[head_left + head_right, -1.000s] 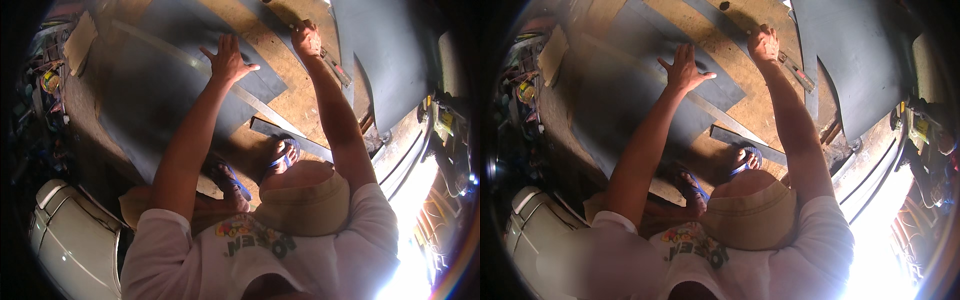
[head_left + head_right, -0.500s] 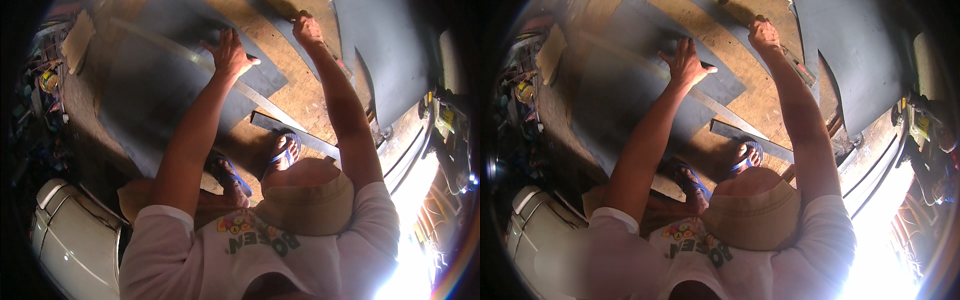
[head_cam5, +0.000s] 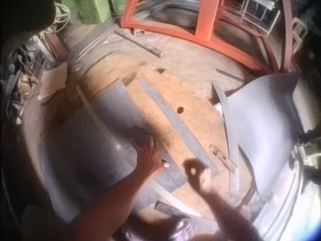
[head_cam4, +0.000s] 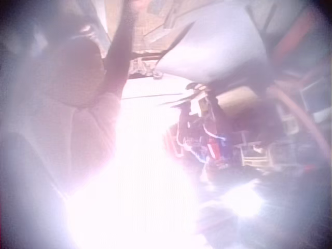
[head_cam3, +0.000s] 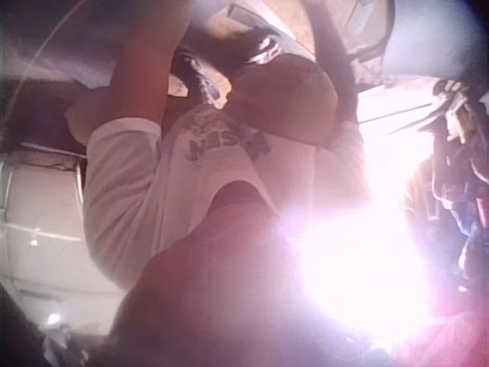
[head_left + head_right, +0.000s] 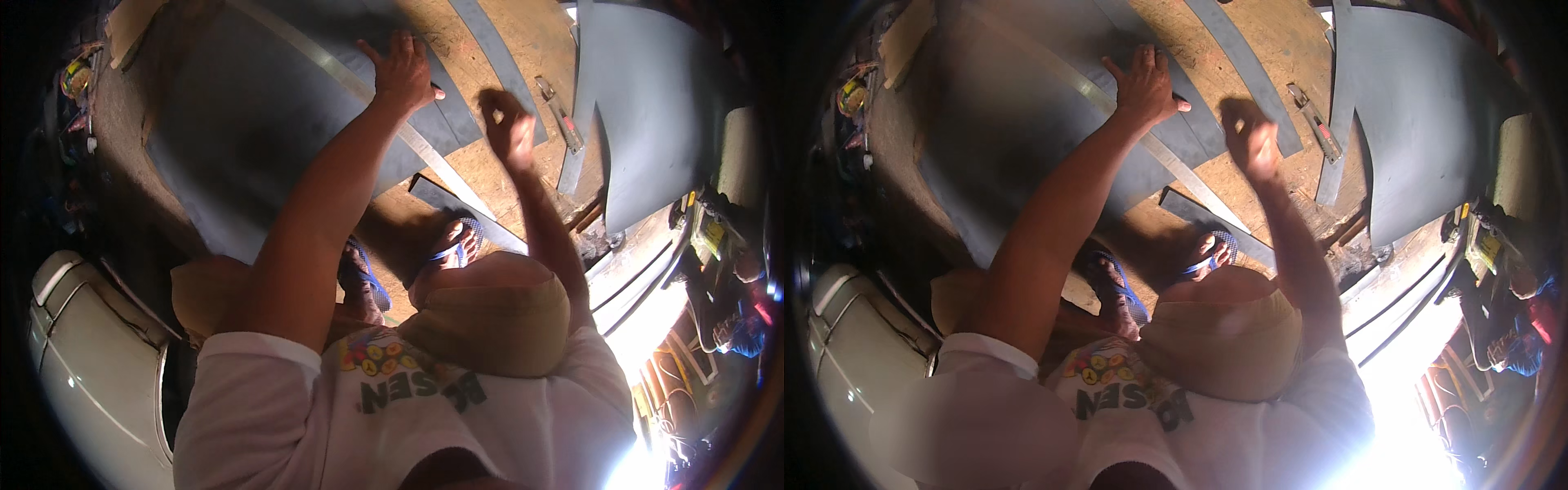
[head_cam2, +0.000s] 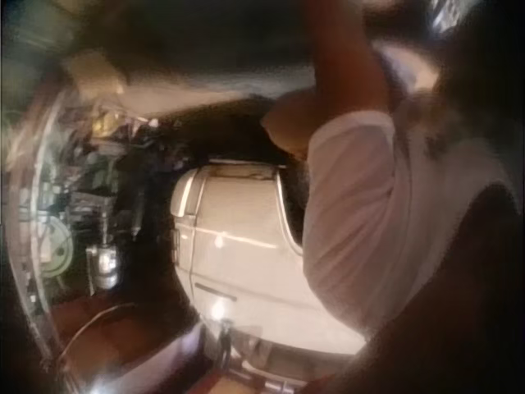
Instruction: The person uses a utility knife and a metal straightedge to cut a large gray sheet on a wooden workbench. They repeatedly align the straightedge, score the material, and remove cut strips, leaving a trimmed sheet on the bench.
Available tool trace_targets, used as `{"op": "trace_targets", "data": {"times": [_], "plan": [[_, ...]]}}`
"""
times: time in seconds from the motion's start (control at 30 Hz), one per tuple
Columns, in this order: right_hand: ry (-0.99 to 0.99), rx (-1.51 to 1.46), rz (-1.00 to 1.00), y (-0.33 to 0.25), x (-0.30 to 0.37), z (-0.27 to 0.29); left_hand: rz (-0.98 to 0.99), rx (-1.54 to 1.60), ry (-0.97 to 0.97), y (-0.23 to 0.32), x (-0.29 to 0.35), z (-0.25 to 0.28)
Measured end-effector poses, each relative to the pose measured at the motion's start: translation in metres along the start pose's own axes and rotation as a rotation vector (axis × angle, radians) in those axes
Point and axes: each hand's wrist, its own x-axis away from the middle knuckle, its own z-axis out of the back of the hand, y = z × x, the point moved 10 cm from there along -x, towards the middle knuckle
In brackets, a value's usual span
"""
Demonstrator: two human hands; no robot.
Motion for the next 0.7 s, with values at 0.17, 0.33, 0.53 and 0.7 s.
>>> {"op": "trace_targets", "data": {"times": [0.17,0.33,0.53,0.7], "plan": [[0.005,0.013,-0.075,0.009,0.068,-0.041,-0.012,0.003,0.026,0.007,0.0,0.0],[0.005,0.274,0.195,-0.017,0.08,-0.054,-0.001,-0.006,0.002,0.003,0.002,-0.001],[0.05,0.211,0.123,0.002,0.088,-0.056,-0.006,-0.024,-0.003,0.005,-0.001,-0.005],[0.039,0.208,0.117,0.002,0.09,-0.056,-0.007,-0.007,-0.006,0.004,-0.001,-0.006]]}}
